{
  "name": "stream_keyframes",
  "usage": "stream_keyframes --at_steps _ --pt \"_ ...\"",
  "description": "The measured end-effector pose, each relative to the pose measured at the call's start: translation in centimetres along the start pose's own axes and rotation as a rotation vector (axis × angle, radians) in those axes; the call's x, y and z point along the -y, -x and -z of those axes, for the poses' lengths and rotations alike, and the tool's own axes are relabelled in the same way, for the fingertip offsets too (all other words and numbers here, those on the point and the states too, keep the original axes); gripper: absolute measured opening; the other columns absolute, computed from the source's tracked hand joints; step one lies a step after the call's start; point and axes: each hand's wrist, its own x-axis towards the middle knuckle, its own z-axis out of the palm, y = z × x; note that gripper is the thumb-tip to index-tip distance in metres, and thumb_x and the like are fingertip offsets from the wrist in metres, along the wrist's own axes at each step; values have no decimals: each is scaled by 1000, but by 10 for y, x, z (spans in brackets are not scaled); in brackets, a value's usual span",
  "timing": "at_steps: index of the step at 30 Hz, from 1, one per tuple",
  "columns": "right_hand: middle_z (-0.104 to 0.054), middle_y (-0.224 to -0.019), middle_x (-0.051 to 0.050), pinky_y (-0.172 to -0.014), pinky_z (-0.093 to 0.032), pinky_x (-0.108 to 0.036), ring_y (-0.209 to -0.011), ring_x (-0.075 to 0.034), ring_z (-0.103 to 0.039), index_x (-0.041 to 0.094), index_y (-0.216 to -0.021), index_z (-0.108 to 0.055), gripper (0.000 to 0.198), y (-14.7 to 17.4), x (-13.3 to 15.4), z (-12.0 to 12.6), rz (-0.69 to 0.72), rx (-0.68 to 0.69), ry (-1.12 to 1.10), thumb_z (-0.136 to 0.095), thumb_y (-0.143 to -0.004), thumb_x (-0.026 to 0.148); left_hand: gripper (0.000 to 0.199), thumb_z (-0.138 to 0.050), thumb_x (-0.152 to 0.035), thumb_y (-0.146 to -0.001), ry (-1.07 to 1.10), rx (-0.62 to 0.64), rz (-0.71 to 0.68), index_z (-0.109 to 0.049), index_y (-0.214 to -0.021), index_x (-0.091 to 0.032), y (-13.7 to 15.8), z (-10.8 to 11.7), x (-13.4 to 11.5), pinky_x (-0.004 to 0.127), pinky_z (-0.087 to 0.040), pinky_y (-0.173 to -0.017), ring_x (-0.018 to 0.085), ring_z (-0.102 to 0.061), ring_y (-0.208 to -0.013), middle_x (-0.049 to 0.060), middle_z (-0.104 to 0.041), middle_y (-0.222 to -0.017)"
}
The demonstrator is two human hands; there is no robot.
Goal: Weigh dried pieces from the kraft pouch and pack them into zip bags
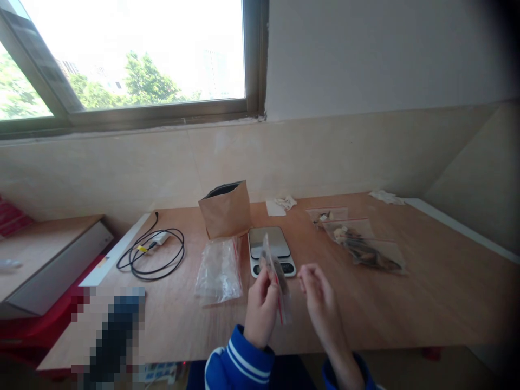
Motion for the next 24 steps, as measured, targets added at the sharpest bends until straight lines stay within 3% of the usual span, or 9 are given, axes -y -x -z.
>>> stream_keyframes --at_steps 2,4,9,13,16,19,24 --pt "-55 -68 1 -56 -42 -24 -62 -15 -53 21 -76 -51 34 1 5 -4 -28 241 -30 -48 -86 54 18 -54 -35 -82 -39 16 -3 -59 -80 -18 1 -1 2 25 -41 -69 16 -49 -70 1 -55 -72" --pt "-58 -72 0 -55 -43 -24 -63 -16 -55 21 -79 -52 32 1 5 -7 -47 340 -33 -52 -85 53 20 -56 -37 -82 -58 33 -1 -61 -87 -18 4 -2 2 25 -42 -73 17 -52 -74 2 -58 -76" --pt "-59 -71 -1 -53 -41 -23 -66 -17 -56 22 -82 -54 33 -4 3 -10 2 394 2 -45 -88 53 30 -50 -45 -86 38 85 32 -59 -80 -17 9 0 -3 26 -42 -66 15 -49 -66 1 -54 -70" --pt "-57 -70 0 -57 -43 -23 -67 -16 -55 21 -83 -54 36 -5 10 -13 78 511 63 -41 -90 53 34 -48 -49 -87 16 -51 61 -53 -76 -18 6 3 -3 24 -39 -61 13 -44 -64 -1 -48 -66" --pt "-55 -67 1 -58 -43 -23 -65 -15 -54 21 -81 -54 36 -3 14 -15 106 552 84 -42 -89 54 33 -47 -48 -88 -7 -60 66 -49 -72 -18 1 6 1 23 -35 -56 11 -41 -61 -3 -43 -65" --pt "-53 -64 2 -55 -42 -23 -62 -15 -52 21 -76 -53 35 -3 11 -19 130 518 47 -46 -86 54 36 -43 -46 -90 -63 -49 26 -45 -68 -18 -3 9 2 22 -32 -54 10 -37 -58 -3 -40 -62" --pt "-48 -57 3 -50 -37 -23 -54 -13 -47 21 -66 -48 37 -10 -5 -16 156 187 35 -52 -82 54 38 -46 -44 -88 -200 -54 -38 -41 -61 -18 -7 13 -5 21 -27 -49 8 -35 -52 -5 -37 -55"
